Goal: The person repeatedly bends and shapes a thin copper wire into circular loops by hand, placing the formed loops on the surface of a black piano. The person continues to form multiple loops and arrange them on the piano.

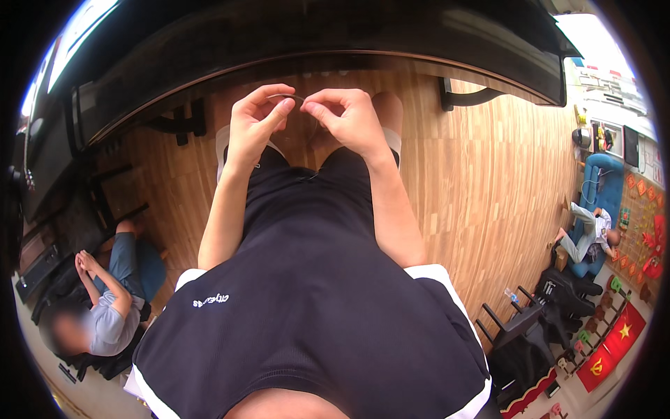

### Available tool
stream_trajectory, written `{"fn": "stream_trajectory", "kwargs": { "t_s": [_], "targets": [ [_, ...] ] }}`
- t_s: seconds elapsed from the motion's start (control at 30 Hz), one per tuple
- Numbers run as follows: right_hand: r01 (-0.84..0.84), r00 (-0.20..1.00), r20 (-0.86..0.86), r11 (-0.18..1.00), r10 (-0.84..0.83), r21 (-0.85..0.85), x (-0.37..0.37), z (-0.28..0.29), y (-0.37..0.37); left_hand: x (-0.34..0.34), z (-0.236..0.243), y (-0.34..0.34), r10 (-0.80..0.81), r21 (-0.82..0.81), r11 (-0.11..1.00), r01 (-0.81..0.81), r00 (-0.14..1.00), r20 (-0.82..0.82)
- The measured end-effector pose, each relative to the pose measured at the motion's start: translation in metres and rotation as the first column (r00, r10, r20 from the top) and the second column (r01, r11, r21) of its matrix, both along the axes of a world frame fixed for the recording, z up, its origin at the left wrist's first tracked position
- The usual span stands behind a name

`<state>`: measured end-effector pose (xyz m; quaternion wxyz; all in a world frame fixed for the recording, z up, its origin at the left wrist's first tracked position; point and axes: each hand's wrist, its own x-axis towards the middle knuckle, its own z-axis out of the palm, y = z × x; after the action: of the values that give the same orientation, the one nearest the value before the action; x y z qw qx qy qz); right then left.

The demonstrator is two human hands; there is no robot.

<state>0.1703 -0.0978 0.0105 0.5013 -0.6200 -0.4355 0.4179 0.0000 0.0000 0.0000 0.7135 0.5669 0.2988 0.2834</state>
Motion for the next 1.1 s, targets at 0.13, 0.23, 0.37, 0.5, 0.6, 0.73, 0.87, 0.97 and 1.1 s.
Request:
{"fn": "stream_trajectory", "kwargs": {
  "t_s": [0.13,0.23,0.37,0.5,0.6,0.73,0.87,0.97,1.1],
  "targets": [
    [0.097,0.991,-0.093,0.995,-0.096,0.010,0.007,0.006,-0.002,-0.002,-0.002,0.002,0.092,-0.119,0.990,-0.073,0.983,0.159],
    [0.104,0.985,-0.137,0.995,-0.102,0.005,0.006,0.006,0.000,-0.007,0.001,0.005,0.132,-0.138,0.985,-0.106,0.973,0.191],
    [0.086,0.986,-0.146,0.996,-0.084,0.011,0.008,0.008,-0.001,-0.006,0.004,0.005,0.154,-0.140,0.982,-0.124,0.960,0.232],
    [0.078,0.988,-0.132,0.997,-0.074,0.019,0.007,0.011,-0.002,-0.008,0.003,0.007,0.147,-0.155,0.983,-0.102,0.936,0.319],
    [0.079,0.989,-0.131,0.996,-0.074,0.033,0.007,0.011,-0.002,-0.009,0.007,0.007,0.171,-0.217,0.971,-0.102,0.931,0.324],
    [0.086,0.990,-0.115,0.996,-0.081,0.037,0.008,0.013,-0.002,-0.010,0.005,0.008,0.127,-0.091,0.990,-0.106,0.951,0.280],
    [0.086,0.991,-0.108,0.995,-0.080,0.048,0.007,0.017,-0.001,-0.010,0.010,0.008,0.163,-0.034,0.987,-0.159,0.967,0.195],
    [0.086,0.994,-0.078,0.995,-0.081,0.052,0.004,0.020,-0.001,-0.007,0.015,0.007,0.222,-0.048,0.975,-0.218,0.968,0.116],
    [0.086,0.996,-0.034,0.993,-0.083,0.082,0.003,0.020,0.000,-0.007,0.013,0.007,0.199,-0.058,0.979,-0.194,0.974,0.104]
  ]
}}
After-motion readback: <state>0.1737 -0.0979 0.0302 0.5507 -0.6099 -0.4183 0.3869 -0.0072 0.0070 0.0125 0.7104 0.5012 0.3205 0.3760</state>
